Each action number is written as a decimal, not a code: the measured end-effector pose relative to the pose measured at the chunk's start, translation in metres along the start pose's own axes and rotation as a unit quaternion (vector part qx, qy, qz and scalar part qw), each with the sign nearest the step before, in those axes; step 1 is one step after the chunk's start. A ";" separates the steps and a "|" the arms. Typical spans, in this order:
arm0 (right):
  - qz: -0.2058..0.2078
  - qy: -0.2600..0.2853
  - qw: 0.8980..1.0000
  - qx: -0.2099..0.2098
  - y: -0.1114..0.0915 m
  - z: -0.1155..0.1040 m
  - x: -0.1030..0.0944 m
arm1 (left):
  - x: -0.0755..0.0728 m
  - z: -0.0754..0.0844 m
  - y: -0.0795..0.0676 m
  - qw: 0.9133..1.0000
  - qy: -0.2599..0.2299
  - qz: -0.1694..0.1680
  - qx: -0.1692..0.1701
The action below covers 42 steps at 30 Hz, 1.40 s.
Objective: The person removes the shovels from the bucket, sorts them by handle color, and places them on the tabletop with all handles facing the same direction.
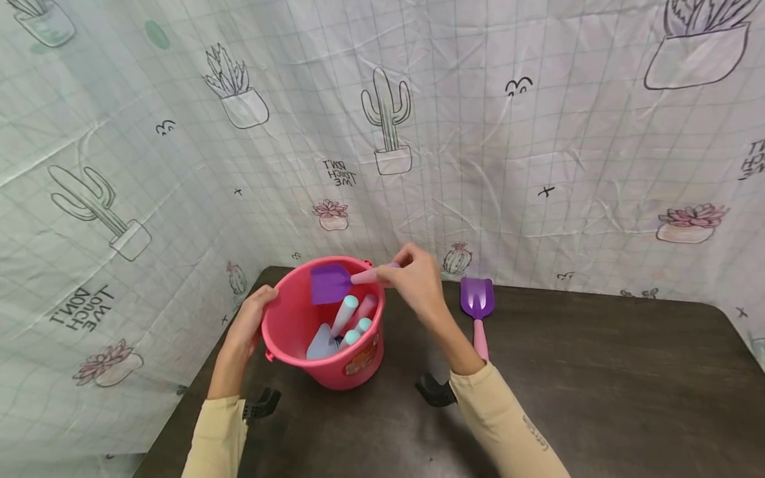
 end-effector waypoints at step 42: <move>-0.078 0.243 0.963 0.085 -0.008 0.006 -0.030 | 0.000 0.000 -0.001 1.000 0.007 -0.001 0.004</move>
Point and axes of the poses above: each hand's wrist, its own y-axis towards the middle knuckle, its own x-axis out of the palm, z = x × y, the point moved 2 cm from there along y, towards the middle knuckle, and after that the axes turned 2 degrees about z, right-handed, at the moved point
